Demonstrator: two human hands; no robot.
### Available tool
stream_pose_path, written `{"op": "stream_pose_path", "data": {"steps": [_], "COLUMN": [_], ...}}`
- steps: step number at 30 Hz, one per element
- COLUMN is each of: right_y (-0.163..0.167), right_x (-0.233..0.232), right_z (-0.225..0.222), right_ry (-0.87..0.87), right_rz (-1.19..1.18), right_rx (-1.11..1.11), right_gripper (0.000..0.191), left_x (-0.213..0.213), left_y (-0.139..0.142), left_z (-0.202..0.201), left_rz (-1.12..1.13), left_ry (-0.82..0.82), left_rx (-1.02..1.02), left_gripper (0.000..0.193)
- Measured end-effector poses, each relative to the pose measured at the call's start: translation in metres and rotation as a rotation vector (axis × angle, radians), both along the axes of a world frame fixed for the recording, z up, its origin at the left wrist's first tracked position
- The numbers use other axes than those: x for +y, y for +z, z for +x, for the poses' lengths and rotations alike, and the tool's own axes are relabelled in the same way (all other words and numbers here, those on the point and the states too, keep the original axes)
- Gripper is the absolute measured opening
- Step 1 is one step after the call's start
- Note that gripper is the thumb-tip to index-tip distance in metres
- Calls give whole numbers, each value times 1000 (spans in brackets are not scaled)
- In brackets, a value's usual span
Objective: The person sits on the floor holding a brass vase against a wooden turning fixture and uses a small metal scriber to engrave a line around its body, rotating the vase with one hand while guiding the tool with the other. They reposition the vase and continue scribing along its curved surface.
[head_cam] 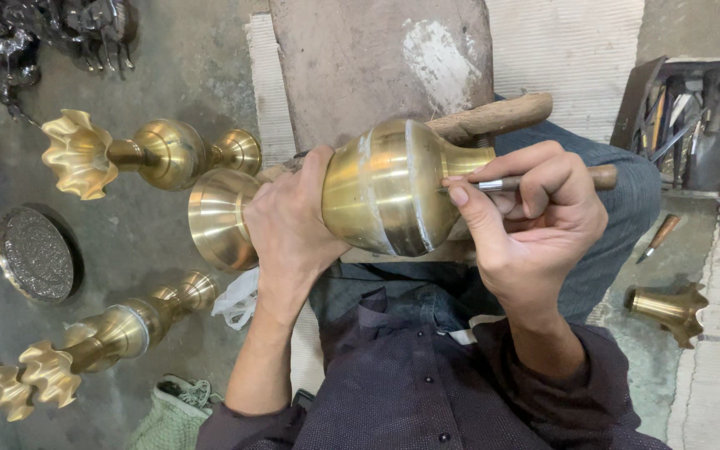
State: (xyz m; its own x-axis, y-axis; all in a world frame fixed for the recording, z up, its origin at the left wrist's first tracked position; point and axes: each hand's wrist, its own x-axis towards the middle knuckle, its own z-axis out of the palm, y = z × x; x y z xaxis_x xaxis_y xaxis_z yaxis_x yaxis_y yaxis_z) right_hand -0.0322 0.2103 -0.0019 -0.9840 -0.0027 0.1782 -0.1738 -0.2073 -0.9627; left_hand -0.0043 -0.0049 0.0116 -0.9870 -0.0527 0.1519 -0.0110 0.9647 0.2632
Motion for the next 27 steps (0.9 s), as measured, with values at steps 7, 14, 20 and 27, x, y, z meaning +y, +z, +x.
{"op": "stream_pose_path", "data": {"steps": [7, 14, 20, 27], "right_y": [-5, -9, -9, -9], "right_x": [2, 5, 6, 4], "right_z": [1, 3, 3, 5], "right_ry": [17, 19, 14, 15], "right_rz": [-32, 1, 16, -11], "right_rx": [8, 23, 15, 2], "right_gripper": [46, 48, 47, 48], "left_x": [7, 3, 6, 0], "left_y": [-18, -17, -3, 7], "left_z": [9, 4, -1, -2], "left_rz": [-87, -126, -37, 32], "left_ry": [-19, -8, -17, -17], "left_rx": [336, 238, 169, -33], "left_gripper": [46, 28, 39, 63]}}
